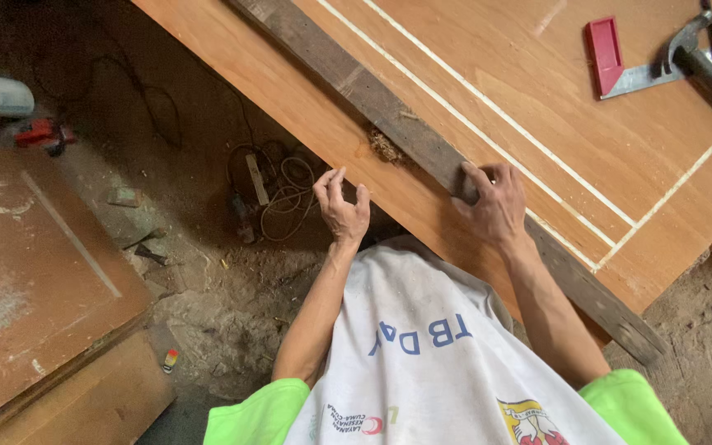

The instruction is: The person marks a wooden plank with a pencil and ruler, then hammers nails along the marked line to secure the plank to a larger board. Finally, the person uses a handheld router to cut a groove along the plank's edge.

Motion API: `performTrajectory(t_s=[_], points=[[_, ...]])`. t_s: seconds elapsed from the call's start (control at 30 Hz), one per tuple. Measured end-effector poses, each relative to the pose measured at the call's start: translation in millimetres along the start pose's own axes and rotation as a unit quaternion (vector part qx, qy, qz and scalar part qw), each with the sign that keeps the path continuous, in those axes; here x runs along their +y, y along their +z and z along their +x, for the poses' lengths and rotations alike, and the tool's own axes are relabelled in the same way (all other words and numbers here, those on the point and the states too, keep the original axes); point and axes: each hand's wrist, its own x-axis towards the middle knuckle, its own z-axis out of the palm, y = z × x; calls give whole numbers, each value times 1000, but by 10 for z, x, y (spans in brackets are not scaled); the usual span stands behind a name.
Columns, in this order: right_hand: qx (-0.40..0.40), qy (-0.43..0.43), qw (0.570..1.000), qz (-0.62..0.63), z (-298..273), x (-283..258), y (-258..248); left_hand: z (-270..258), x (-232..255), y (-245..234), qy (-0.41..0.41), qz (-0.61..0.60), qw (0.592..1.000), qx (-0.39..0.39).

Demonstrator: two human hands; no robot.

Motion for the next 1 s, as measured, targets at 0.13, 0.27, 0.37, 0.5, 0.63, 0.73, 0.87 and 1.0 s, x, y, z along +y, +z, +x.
performTrajectory(t_s=[0.13,0.27,0.37,0.5,0.63,0.73,0.87,1.0], points=[[7,-34,997,70,0,-189,-183,-9,174,-47,-26,29,999,18],[-5,-42,994,100,-102,-481,-171,-2,213,-49,-35,7,999,12],[0,-36,993,115,-179,-651,-143,-11,187,-68,-35,-9,999,4],[6,-30,993,115,-232,-670,-105,-35,169,-50,-52,-39,998,18],[-2,-42,998,56,-109,-403,-111,-32,131,-71,-65,-70,995,19],[-6,-41,998,39,6,-183,-141,-122,50,-138,-110,-89,990,10],[9,-45,998,47,0,-195,-89,-231,-63,-187,-142,-114,983,13],[-12,-7,998,56,-173,-479,-49,-309,-186,-270,-167,-119,978,23]])
